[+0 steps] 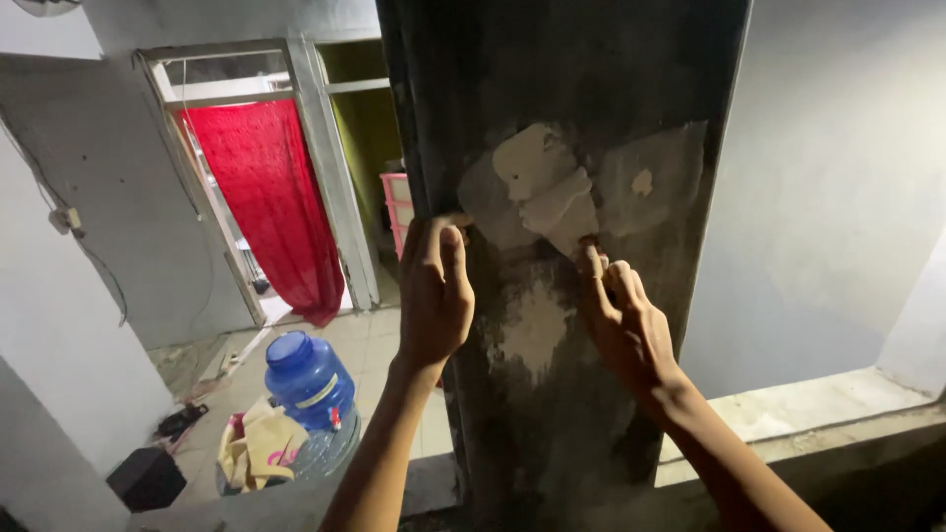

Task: The person scoops a white substance from a bucket with a putty knife and applies it to a wall, spreading it across the surface.

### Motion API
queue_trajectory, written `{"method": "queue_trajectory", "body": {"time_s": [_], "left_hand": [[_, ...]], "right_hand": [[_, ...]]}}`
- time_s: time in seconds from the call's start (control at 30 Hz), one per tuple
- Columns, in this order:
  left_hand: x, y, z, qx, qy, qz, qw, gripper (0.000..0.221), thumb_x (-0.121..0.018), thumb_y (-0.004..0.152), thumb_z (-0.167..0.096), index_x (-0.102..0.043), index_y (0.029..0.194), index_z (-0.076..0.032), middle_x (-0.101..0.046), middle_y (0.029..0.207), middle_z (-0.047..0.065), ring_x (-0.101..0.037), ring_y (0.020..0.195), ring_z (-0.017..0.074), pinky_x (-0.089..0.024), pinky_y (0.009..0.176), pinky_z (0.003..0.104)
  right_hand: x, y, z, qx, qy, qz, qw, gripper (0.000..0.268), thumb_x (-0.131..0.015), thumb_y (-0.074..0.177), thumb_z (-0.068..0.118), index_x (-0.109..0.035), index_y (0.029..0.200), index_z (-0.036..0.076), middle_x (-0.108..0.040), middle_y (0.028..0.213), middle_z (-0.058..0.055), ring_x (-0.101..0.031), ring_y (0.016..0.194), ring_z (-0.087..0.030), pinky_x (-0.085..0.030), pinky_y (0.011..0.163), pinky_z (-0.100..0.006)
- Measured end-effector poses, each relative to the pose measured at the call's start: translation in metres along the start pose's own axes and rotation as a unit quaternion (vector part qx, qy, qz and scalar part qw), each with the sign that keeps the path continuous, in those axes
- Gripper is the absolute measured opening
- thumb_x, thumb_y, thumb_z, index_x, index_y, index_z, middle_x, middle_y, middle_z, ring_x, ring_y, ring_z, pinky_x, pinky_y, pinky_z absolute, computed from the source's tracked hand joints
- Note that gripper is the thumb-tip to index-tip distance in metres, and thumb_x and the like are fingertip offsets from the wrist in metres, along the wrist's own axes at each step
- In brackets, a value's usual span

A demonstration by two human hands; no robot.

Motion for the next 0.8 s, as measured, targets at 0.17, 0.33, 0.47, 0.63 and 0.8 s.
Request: {"method": "queue_trajectory", "body": {"time_s": [0.17, 0.33, 0.47, 0.63, 0.8], "left_hand": [[0.003, 0.005, -0.004, 0.017, -0.007, 0.015, 1.0, 0.044, -0.035, 0.115, -0.034, -0.062, 0.107, 0.001, -0.061, 0.094, 0.016, -0.061, 0.089, 0.0316, -0.049, 0.084, 0.039], [0.004, 0.012, -0.008, 0.039, -0.021, 0.03, 0.999, 0.045, -0.035, 0.113, -0.035, -0.062, 0.109, 0.001, -0.061, 0.093, 0.016, -0.063, 0.087, 0.0298, -0.05, 0.082, 0.038], [0.002, 0.018, -0.008, 0.025, -0.03, 0.019, 0.999, 0.047, -0.035, 0.114, -0.036, -0.062, 0.109, 0.001, -0.062, 0.096, 0.016, -0.062, 0.088, 0.0297, -0.05, 0.082, 0.038], [-0.001, 0.02, -0.007, 0.045, -0.021, 0.022, 0.999, 0.048, -0.035, 0.114, -0.037, -0.062, 0.105, 0.001, -0.061, 0.088, 0.015, -0.061, 0.085, 0.0285, -0.05, 0.082, 0.037], [0.0, 0.018, -0.008, 0.028, -0.025, 0.008, 0.999, 0.048, -0.032, 0.114, -0.037, -0.062, 0.112, 0.001, -0.061, 0.091, 0.013, -0.062, 0.087, 0.0269, -0.049, 0.084, 0.037]], "right_hand": [[0.038, -0.01, 0.003, -0.023, -0.003, 0.062, 0.998, 0.072, -0.066, 0.083, -0.003, -0.046, 0.152, 0.002, -0.058, 0.098, -0.011, -0.062, 0.087, -0.022, -0.056, 0.055, -0.032], [0.064, 0.006, -0.001, -0.009, 0.069, 0.065, 0.995, 0.071, -0.066, 0.085, -0.003, -0.045, 0.152, 0.005, -0.056, 0.093, -0.012, -0.06, 0.068, -0.02, -0.058, 0.052, -0.031], [0.066, 0.043, 0.002, 0.005, 0.082, -0.011, 0.997, 0.062, -0.064, 0.094, -0.006, -0.047, 0.152, 0.005, -0.055, 0.095, -0.011, -0.061, 0.073, -0.02, -0.057, 0.054, -0.032], [0.033, 0.062, 0.007, 0.043, 0.014, -0.045, 0.998, 0.07, -0.065, 0.087, -0.004, -0.041, 0.152, -0.001, -0.053, 0.106, -0.014, -0.06, 0.096, -0.026, -0.058, 0.059, -0.032], [0.009, 0.043, 0.001, 0.009, 0.024, 0.013, 1.0, 0.07, -0.063, 0.087, -0.005, -0.04, 0.153, 0.002, -0.053, 0.107, -0.012, -0.059, 0.094, -0.023, -0.059, 0.059, -0.032]]}}
Point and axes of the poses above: each hand's wrist, its own y-axis towards the middle knuckle, its own x-axis out of the back of the hand, z = x × y, the point moved 1 cm from there along y, towards the middle knuckle
